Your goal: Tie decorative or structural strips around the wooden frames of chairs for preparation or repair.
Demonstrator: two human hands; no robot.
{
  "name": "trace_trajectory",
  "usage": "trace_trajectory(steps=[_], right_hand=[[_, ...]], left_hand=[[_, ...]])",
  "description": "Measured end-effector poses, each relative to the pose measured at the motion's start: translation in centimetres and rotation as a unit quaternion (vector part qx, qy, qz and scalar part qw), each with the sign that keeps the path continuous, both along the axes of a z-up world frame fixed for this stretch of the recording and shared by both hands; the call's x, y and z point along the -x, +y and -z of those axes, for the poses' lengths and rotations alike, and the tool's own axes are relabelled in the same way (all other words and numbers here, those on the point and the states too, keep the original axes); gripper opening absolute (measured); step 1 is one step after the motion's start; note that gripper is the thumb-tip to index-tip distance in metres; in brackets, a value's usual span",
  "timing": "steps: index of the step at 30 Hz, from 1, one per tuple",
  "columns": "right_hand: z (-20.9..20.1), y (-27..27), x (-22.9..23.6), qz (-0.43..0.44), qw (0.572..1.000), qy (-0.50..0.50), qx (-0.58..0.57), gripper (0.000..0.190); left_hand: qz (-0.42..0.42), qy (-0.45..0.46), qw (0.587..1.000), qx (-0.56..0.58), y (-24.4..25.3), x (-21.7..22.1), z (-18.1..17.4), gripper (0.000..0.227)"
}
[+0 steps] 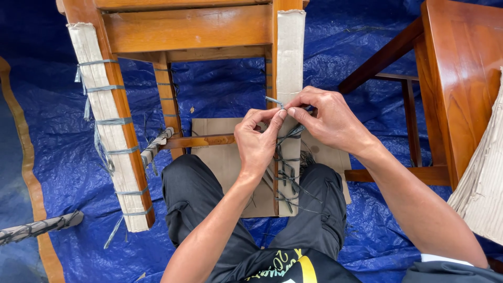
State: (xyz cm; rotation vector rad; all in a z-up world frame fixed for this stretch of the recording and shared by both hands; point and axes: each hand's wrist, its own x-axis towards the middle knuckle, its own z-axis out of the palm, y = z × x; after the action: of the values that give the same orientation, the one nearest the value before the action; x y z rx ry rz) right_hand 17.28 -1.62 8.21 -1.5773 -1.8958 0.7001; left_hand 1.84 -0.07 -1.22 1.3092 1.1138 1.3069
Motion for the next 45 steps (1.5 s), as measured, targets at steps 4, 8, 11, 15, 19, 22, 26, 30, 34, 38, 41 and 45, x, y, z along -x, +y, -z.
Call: trace_trajectory(steps=[4,8,11,15,19,22,26,30,34,38,41,45], right_hand=[[2.3,0.7,-1.1,0.009,0.988,-0.068,-0.135,0.006],[2.3,1.2,-0.8,-0.041,0.973,-0.11,-0.2,0.017],[2.7,1.7,-1.0,-0.082,0.957,-0.162,-0.226,0.02],[3.7,2.3,-2.2,-0.057,0.925,-0.245,-0.284,0.007],[4.1,2.7,-2.9,0.004,0.916,-0.252,-0.311,0.017],[4.4,2.3,-2.5,0.033,0.911,-0.236,-0.336,0.014],[5.5,0.4,-2.9,0.12,0.928,-0.091,-0.34,0.015],[13.6,-5.4,-7.6,0.302,0.918,0.017,-0.255,0.033],[29.9,-17.6,-14.1,0.455,0.886,-0.014,-0.084,0.022],[46.9,-29.1,-20.5,0.563,0.812,-0.047,0.142,0.017],[51.8,-29.8,-21.5,0.55,0.824,-0.014,0.135,0.016],[48.3,-26.2,-19.1,0.491,0.837,0.155,0.183,0.044]], left_hand=[[-0.008,-0.005,1.0,-0.001,0.1,-0.2,0.5,0.01],[-0.004,-0.007,1.0,0.001,0.2,-0.4,0.7,0.009],[0.0,0.0,1.0,-0.002,0.3,-0.3,0.9,0.009],[0.002,0.019,1.0,-0.009,0.0,0.0,0.2,0.006],[-0.003,0.029,0.999,-0.029,-0.2,0.3,0.7,0.005],[-0.001,0.032,0.999,-0.039,-0.1,0.4,0.6,0.003],[0.026,0.029,0.998,-0.057,-0.6,1.4,0.5,0.012],[0.022,0.059,0.992,-0.105,-1.8,5.3,0.8,0.027],[0.0,0.132,0.985,-0.113,-4.3,11.9,4.4,0.023],[-0.049,0.259,0.954,-0.145,-8.1,16.9,9.3,0.018],[-0.07,0.33,0.929,-0.153,-10.6,17.2,10.4,0.018],[-0.079,0.415,0.896,-0.137,-12.5,14.7,9.1,0.013]])
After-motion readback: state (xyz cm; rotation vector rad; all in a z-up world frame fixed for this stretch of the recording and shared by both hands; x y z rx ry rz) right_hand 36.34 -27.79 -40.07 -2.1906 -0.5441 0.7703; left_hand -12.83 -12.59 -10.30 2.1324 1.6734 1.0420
